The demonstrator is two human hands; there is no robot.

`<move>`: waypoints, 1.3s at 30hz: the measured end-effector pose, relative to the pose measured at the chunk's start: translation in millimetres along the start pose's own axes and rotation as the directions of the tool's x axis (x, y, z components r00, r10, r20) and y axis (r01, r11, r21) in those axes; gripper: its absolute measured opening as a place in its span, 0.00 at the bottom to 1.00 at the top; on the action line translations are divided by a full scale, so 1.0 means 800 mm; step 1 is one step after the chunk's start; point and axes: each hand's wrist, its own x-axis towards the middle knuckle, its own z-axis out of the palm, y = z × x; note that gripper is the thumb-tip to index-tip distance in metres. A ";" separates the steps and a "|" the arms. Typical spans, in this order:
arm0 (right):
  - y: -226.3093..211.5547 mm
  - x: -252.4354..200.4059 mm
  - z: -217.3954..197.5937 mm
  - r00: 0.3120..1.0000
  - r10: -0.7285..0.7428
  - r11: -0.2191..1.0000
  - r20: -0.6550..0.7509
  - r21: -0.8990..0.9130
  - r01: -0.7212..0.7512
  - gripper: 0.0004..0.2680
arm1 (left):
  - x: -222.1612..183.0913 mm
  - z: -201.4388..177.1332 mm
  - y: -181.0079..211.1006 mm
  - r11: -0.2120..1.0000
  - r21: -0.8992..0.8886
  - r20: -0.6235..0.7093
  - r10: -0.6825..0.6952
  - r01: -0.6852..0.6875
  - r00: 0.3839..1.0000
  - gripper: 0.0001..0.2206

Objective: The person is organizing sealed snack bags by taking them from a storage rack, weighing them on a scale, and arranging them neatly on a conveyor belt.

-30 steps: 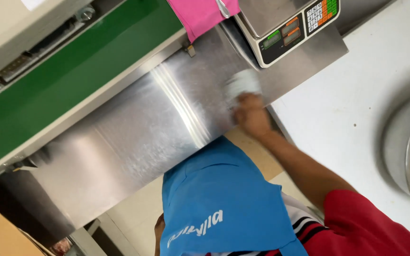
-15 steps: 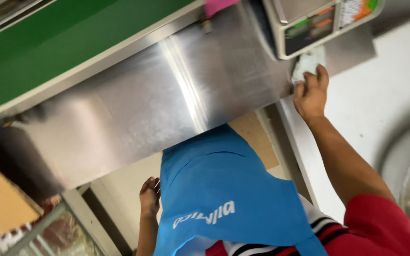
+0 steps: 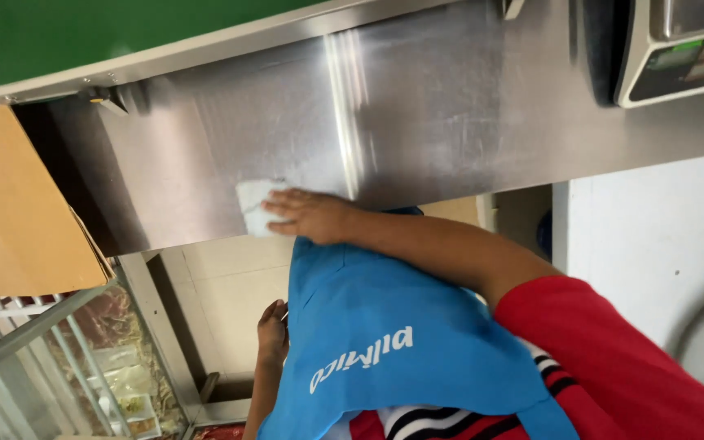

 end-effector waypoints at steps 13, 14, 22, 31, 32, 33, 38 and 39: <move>0.107 -0.156 -0.214 0.560 0.690 0.420 -0.459 -0.378 -0.825 0.20 | 0.128 -0.144 0.026 0.981 -0.149 -0.028 -0.127 0.122 0.991 0.24; 0.102 -0.116 -0.176 0.571 0.693 0.437 -0.440 -0.374 -0.818 0.20 | 0.135 -0.153 0.031 0.979 -0.161 -0.047 -0.137 0.128 0.989 0.24; 0.019 0.282 0.148 0.956 0.037 0.988 -0.291 -0.131 -0.079 0.14 | 0.144 -0.208 0.086 0.978 -0.206 -0.122 -0.004 -0.021 0.993 0.23; -0.046 0.244 0.153 0.963 -0.261 0.960 0.073 0.123 0.251 0.15 | 0.163 -0.209 0.001 0.968 -0.234 -0.083 -0.115 0.093 0.990 0.23; -0.046 0.206 0.101 0.966 -0.246 0.965 0.085 0.118 0.235 0.15 | 0.161 -0.204 0.000 0.968 -0.227 -0.069 -0.126 0.107 0.990 0.23; -0.046 0.168 0.047 0.983 -0.152 0.988 0.099 0.050 0.147 0.15 | 0.158 -0.198 -0.001 0.965 -0.204 -0.062 -0.179 0.163 0.982 0.23; -0.034 -0.085 -0.183 0.958 0.249 0.963 0.145 -0.137 -0.230 0.15 | 0.185 -0.177 0.004 0.976 -0.067 -0.021 -0.207 0.205 0.978 0.23; -0.023 -0.151 -0.208 0.891 0.425 0.866 0.157 -0.356 -0.350 0.19 | 0.193 -0.170 0.006 0.982 -0.003 -0.002 -0.191 0.191 0.982 0.23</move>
